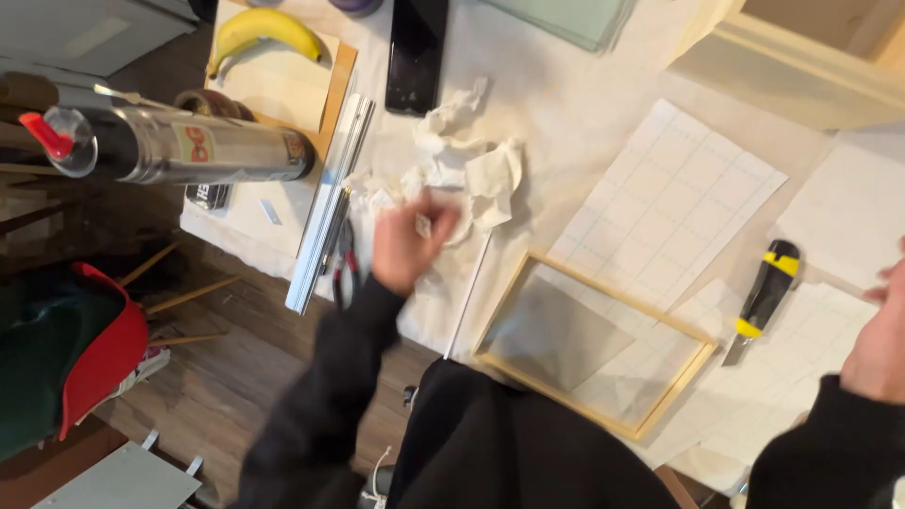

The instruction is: The person wipes the glass of a wooden picture frame with a white cloth, turning the frame to clean both sides. They then take a thin white strip, measure it against the frame, and cut it to length with a utility knife, trimming small pieces from the strip.

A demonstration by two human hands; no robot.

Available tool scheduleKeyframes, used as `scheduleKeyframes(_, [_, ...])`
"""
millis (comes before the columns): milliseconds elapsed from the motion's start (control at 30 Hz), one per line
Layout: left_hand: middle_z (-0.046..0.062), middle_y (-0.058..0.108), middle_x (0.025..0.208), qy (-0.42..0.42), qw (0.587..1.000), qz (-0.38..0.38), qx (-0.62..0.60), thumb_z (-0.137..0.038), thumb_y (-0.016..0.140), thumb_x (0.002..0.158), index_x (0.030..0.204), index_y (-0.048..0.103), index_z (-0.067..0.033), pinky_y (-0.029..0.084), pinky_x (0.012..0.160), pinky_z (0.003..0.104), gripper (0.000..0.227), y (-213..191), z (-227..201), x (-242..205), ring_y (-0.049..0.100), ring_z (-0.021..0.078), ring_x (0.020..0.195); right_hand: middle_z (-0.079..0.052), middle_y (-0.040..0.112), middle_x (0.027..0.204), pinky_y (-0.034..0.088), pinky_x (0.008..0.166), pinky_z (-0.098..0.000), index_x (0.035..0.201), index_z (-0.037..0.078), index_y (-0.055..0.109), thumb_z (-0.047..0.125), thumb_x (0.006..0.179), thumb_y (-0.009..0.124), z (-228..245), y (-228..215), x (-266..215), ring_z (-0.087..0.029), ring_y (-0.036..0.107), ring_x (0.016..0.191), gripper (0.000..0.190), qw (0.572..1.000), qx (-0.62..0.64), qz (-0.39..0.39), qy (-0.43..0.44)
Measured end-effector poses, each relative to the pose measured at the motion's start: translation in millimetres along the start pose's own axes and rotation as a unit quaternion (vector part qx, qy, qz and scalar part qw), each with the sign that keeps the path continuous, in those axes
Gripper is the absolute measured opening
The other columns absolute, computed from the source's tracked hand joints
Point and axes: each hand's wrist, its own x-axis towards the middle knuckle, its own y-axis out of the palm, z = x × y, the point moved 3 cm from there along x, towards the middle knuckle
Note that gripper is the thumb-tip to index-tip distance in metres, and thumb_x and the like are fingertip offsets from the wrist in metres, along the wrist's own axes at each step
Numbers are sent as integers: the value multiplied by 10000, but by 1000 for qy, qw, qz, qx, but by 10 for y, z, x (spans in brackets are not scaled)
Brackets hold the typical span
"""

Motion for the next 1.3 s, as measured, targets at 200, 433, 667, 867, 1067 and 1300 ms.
scheduleKeyframes(200, [29, 734, 794, -139, 986, 52, 75, -270, 797, 834, 882, 747, -137, 550, 601, 375, 151, 475, 587, -1545, 702, 240, 664, -20, 600, 1295, 466, 900, -251, 1362, 13, 589, 155, 1165, 448, 1696, 318, -1393, -77, 537, 1077, 281, 999, -17, 12, 29])
scheduleKeyframes(433, [37, 734, 814, -131, 982, 70, 113, -363, 806, 803, 806, 721, -154, 546, 634, 461, 225, 864, 796, -1710, 701, 320, 733, -40, 634, 1159, 504, 857, -219, 1274, -13, 634, 42, 1152, 548, 2121, 406, -2160, -70, 589, 993, 159, 1000, -1, 26, 5])
scheduleKeyframes(667, [22, 747, 771, -106, 989, 52, 88, -295, 781, 804, 787, 743, -159, 572, 649, 411, 142, 785, 599, -1798, 725, 275, 709, -63, 681, 1099, 543, 838, -258, 1212, -46, 688, 14, 1150, 609, 1984, 275, -2646, -100, 644, 946, 117, 997, 4, 74, -14])
scheduleKeyframes(867, [21, 760, 752, -101, 990, 76, 66, -304, 794, 805, 817, 791, -160, 584, 665, 373, 145, 975, 624, -1789, 740, 237, 702, -54, 684, 1112, 536, 855, -241, 1210, -44, 695, 51, 1125, 633, 1906, 119, -2823, -101, 642, 1012, 142, 995, 27, 92, -1])
scheduleKeyframes(1067, [18, 767, 758, -109, 987, 97, 67, -326, 794, 800, 844, 815, -163, 581, 683, 366, 170, 1073, 618, -1756, 742, 230, 699, -48, 687, 1104, 521, 839, -237, 1222, -16, 708, 69, 1114, 638, 1732, -181, -3021, -93, 639, 978, 154, 997, 4, 78, 15])
scheduleKeyframes(1300, [42, 770, 835, -83, 991, -3, 106, -299, 762, 847, 870, 799, -145, 574, 715, 372, 161, 904, 1044, -1770, 749, 244, 762, -43, 704, 1161, 534, 816, -232, 1240, 36, 724, 80, 1093, 625, 1174, -283, -3124, -97, 650, 961, 183, 997, -20, 71, 24])
